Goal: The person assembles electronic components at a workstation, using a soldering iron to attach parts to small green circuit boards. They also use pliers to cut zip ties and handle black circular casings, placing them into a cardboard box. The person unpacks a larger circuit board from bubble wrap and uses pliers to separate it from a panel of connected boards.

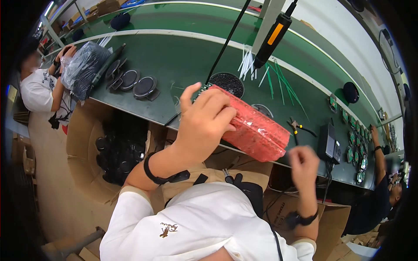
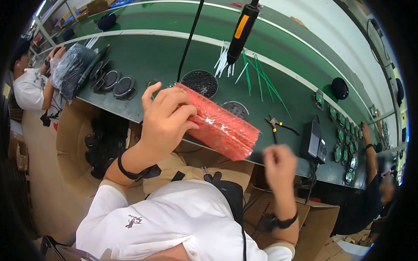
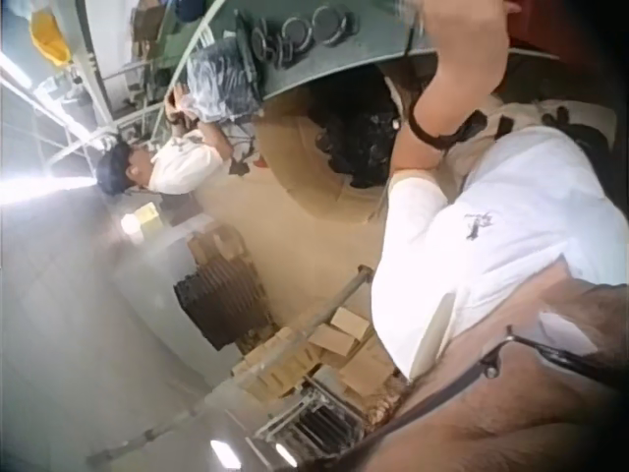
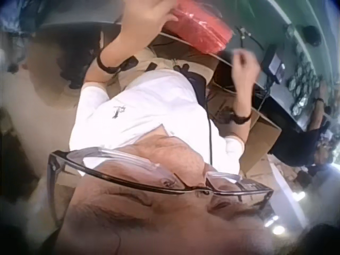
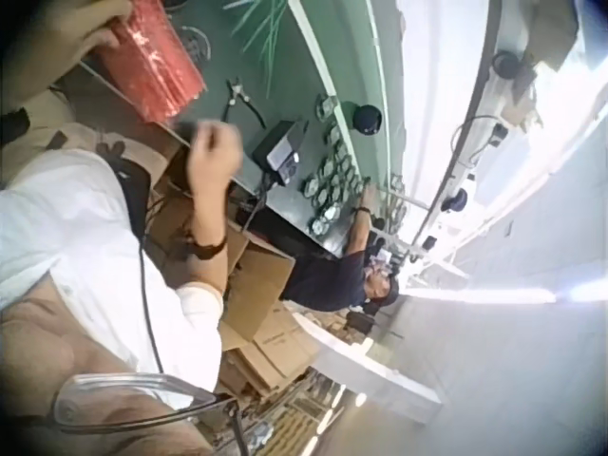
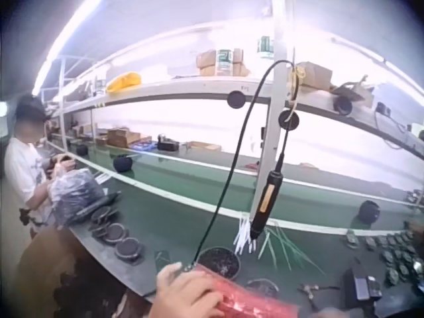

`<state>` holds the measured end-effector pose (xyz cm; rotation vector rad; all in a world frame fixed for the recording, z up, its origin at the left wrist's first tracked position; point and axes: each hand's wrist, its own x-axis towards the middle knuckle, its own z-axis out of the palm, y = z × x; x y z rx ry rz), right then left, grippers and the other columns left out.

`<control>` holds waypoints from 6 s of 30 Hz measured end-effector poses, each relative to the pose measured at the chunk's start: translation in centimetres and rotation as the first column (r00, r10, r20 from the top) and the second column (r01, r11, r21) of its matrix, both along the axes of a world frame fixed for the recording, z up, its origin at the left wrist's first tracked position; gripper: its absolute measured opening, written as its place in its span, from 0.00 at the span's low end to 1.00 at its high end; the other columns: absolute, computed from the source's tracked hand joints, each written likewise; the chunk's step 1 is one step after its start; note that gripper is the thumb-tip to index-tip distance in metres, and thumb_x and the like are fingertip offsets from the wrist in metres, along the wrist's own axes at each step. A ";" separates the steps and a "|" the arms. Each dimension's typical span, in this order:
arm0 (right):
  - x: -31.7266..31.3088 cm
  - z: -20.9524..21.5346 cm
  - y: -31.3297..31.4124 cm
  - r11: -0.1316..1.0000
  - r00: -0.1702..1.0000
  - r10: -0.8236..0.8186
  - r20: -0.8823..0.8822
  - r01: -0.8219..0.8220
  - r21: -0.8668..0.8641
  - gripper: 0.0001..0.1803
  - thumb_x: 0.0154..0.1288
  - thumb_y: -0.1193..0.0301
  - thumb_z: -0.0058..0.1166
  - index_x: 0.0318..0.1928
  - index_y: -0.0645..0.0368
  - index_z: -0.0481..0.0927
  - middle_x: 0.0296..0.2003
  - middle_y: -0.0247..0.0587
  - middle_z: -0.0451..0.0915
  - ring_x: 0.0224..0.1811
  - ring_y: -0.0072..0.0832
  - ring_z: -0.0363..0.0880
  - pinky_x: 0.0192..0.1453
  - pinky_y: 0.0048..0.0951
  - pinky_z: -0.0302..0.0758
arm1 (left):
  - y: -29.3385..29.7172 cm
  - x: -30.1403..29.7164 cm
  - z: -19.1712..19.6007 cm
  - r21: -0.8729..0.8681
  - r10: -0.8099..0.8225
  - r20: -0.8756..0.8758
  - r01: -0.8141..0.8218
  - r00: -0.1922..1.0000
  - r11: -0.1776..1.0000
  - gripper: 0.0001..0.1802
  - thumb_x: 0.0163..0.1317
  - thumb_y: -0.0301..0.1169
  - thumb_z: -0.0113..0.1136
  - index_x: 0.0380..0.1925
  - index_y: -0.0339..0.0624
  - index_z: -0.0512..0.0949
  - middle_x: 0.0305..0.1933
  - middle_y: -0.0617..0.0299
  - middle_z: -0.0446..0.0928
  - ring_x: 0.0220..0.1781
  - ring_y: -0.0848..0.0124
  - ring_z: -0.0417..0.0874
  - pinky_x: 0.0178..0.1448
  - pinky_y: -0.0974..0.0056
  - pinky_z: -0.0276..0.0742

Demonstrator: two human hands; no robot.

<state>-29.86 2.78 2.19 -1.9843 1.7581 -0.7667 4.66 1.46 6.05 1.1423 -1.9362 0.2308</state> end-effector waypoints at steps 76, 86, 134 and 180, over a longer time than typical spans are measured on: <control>-2.9 -2.5 -10.8 0.969 0.677 0.024 -0.735 -0.196 -0.149 0.16 0.70 0.64 0.61 0.47 0.64 0.76 0.43 0.53 0.78 0.48 0.52 0.81 0.49 0.50 0.78 | 1.5 -1.8 -0.5 0.141 -0.021 -0.032 0.026 0.999 0.990 0.24 0.40 0.44 0.82 0.36 0.48 0.83 0.59 0.52 0.74 0.71 0.48 0.74 0.76 0.24 0.54; 3.3 14.5 -3.6 0.868 0.886 0.425 -0.182 -0.343 0.359 0.12 0.66 0.71 0.63 0.44 0.67 0.84 0.34 0.58 0.84 0.39 0.57 0.83 0.46 0.47 0.78 | 0.7 -4.0 -0.9 0.158 0.076 0.002 -0.076 0.997 0.985 0.25 0.40 0.49 0.82 0.34 0.49 0.84 0.61 0.43 0.71 0.73 0.37 0.69 0.74 0.16 0.46; 8.3 9.7 -7.0 0.902 0.896 0.428 -0.120 -0.415 0.121 0.25 0.66 0.54 0.69 0.42 0.67 0.78 0.28 0.57 0.77 0.27 0.48 0.73 0.36 0.41 0.73 | 1.7 -3.5 -1.2 0.151 0.035 0.077 -0.047 0.996 0.987 0.19 0.43 0.46 0.79 0.26 0.49 0.80 0.67 0.43 0.73 0.76 0.41 0.68 0.73 0.17 0.50; 35.6 7.0 -19.2 0.781 0.426 0.012 0.905 -0.569 0.258 0.16 0.80 0.66 0.51 0.57 0.65 0.77 0.49 0.43 0.84 0.45 0.33 0.87 0.44 0.41 0.84 | -8.3 33.5 3.0 0.136 0.270 0.148 -0.291 0.951 0.947 0.27 0.62 0.22 0.64 0.63 0.50 0.81 0.59 0.51 0.80 0.62 0.54 0.82 0.68 0.58 0.77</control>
